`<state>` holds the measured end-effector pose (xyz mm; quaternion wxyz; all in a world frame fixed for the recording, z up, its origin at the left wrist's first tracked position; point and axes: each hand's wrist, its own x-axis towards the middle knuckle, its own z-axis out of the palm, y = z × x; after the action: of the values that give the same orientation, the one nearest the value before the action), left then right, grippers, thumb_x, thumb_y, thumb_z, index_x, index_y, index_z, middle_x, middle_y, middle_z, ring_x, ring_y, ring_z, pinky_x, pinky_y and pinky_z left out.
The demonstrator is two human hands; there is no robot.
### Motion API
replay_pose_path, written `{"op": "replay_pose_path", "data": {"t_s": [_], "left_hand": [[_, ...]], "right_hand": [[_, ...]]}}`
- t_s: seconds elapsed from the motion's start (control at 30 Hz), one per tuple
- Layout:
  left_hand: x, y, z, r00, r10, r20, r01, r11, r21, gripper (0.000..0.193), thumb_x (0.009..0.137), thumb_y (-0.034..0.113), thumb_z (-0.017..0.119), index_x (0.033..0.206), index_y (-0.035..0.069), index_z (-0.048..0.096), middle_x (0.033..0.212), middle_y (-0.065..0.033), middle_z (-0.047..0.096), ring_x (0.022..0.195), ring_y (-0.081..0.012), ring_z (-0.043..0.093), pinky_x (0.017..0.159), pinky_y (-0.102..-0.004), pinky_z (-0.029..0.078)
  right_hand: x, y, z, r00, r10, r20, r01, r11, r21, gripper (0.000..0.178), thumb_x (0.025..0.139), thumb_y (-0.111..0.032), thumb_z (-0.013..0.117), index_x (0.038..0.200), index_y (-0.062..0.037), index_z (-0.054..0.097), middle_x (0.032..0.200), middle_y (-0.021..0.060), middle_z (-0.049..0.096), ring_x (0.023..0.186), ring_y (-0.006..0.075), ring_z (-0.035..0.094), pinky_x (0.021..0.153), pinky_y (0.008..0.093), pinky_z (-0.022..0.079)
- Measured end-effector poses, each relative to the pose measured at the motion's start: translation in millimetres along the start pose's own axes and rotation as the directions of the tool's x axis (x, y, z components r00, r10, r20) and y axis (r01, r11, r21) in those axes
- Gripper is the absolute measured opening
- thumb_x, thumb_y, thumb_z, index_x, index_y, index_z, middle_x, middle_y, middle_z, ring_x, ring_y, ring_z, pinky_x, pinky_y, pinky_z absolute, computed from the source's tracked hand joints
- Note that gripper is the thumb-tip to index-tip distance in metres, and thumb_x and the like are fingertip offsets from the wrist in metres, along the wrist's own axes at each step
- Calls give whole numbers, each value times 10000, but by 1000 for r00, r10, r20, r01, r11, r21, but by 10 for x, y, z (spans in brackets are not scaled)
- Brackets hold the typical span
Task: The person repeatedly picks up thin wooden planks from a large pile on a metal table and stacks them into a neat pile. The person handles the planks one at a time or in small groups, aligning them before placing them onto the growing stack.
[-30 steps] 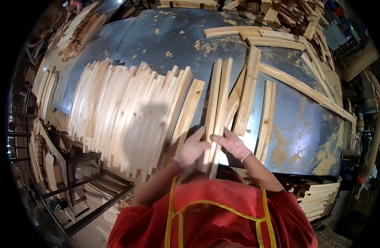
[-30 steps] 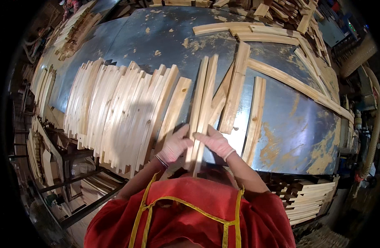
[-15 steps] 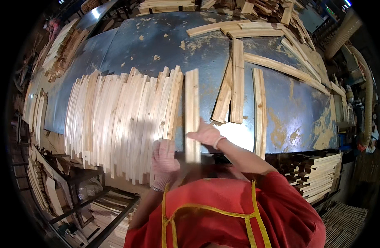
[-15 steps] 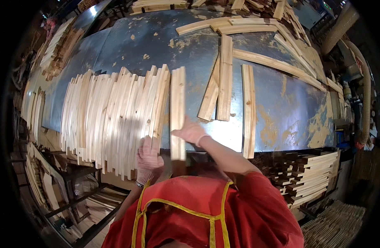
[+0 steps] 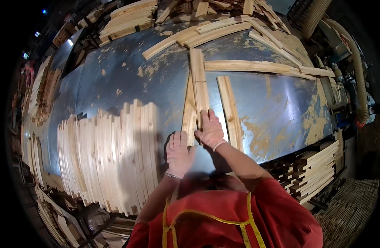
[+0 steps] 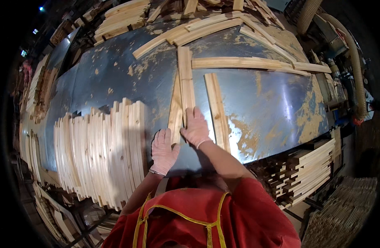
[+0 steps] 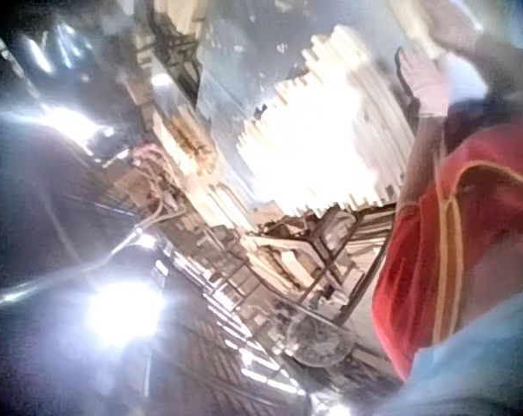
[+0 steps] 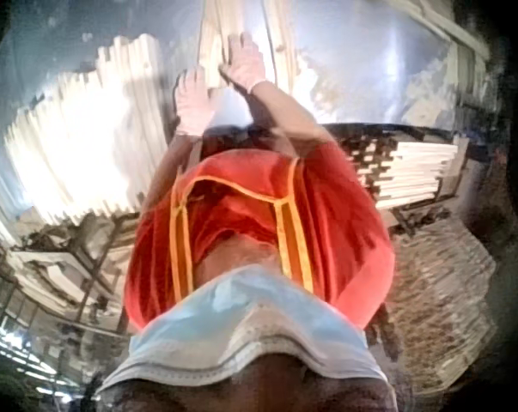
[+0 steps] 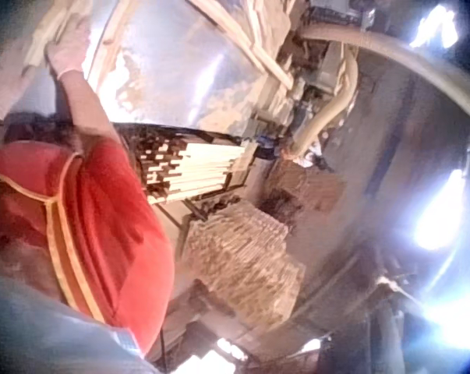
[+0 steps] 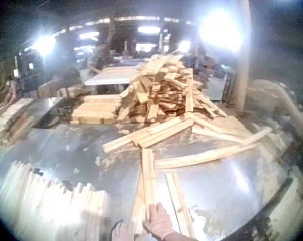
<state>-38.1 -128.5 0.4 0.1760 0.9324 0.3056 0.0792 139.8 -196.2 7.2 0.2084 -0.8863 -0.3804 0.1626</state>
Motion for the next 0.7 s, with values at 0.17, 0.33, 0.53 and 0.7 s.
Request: {"op": "replay_pose_path", "data": {"t_s": [0.17,0.33,0.53,0.7], "left_hand": [[611,120,256,971,-227,-72,212,962,-175,882,881,456,773,1564,31,411,1542,-199,461,1463,-431,402,1200,-549,359],[636,335,392,981,-192,-11,192,976,106,1145,742,516,896,1635,97,313,1624,-203,381,1473,-481,381,1190,-614,352],[706,341,430,922,-359,147,326,922,208,1105,765,423,873,1662,139,295,1573,-197,453,1363,-445,530,1067,-554,484],[626,-30,115,849,-469,245,501,861,-86,1023,844,271,792,1705,124,261,1429,-176,619,1295,-383,617,1095,-486,508]], "right_hand": [[19,237,-312,893,-72,443,-51,965,258,970,866,-421,755,1660,-48,340,1654,310,372,1557,436,370,1270,437,369],[1440,1270,-1170,977,-210,-33,211,976,48,451,820,-204,708,1233,-31,657,1181,228,667,1175,398,640,1008,516,520],[2718,2287,-1463,977,-118,-179,-32,744,-667,652,895,-210,674,1530,-198,525,1471,146,600,1400,373,541,1128,595,431],[2158,1935,-1807,974,-40,221,152,842,-518,617,851,-471,762,1331,-117,604,1230,212,707,1191,423,662,1014,499,527]]}}
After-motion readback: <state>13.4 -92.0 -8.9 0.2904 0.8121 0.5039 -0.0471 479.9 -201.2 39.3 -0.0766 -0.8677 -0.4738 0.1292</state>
